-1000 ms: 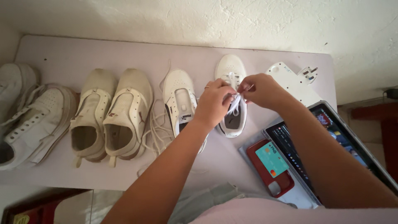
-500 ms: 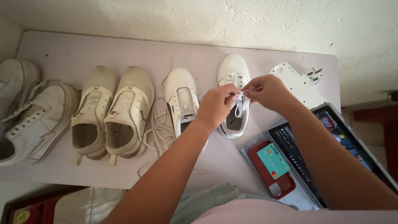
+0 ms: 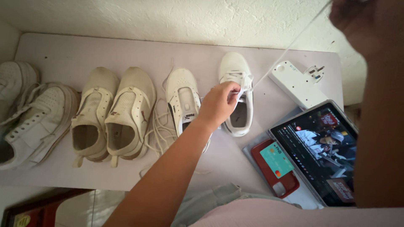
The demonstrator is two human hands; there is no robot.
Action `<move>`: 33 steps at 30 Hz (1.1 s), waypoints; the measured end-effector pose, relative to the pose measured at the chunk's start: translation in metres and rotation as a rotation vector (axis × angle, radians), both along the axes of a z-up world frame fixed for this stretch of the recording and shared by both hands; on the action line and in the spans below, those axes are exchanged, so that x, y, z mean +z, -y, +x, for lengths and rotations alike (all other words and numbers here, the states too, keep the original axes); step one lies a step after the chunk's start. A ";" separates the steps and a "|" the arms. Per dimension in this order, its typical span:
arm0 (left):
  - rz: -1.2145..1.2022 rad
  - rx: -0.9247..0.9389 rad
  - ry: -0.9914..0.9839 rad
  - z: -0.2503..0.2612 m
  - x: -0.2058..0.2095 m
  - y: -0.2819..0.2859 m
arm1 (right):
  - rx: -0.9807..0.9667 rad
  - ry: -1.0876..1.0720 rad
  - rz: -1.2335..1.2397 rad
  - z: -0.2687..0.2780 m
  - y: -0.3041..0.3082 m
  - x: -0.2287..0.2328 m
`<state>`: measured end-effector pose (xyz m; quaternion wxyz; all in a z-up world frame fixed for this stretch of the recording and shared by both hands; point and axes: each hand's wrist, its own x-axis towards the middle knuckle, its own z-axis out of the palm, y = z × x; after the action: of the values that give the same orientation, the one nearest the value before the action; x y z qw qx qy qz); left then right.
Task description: The person unlaces a white sneaker by pulling the laces through the eyelets, then re-laces the same shoe by threading the laces back through the eyelets and tying a knot. The task is performed on a white table with other shoes nearby.
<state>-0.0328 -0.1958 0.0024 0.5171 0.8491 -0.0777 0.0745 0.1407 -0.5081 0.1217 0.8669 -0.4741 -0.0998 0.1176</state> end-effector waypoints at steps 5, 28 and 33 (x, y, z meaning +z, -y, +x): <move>-0.131 -0.043 -0.202 0.020 0.004 0.006 | 0.056 -0.078 -0.653 -0.043 -0.053 0.025; -0.810 -0.287 -0.120 0.052 0.123 -0.053 | 0.159 0.115 -1.138 -0.091 -0.133 -0.101; -0.957 -0.388 -0.044 0.044 0.138 -0.083 | 0.211 -0.045 -1.146 -0.085 -0.131 -0.104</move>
<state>0.0115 -0.1129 0.1403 0.8535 0.4888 -0.1801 -0.0134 0.0562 -0.3774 0.0180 0.4575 -0.8524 -0.0486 0.2486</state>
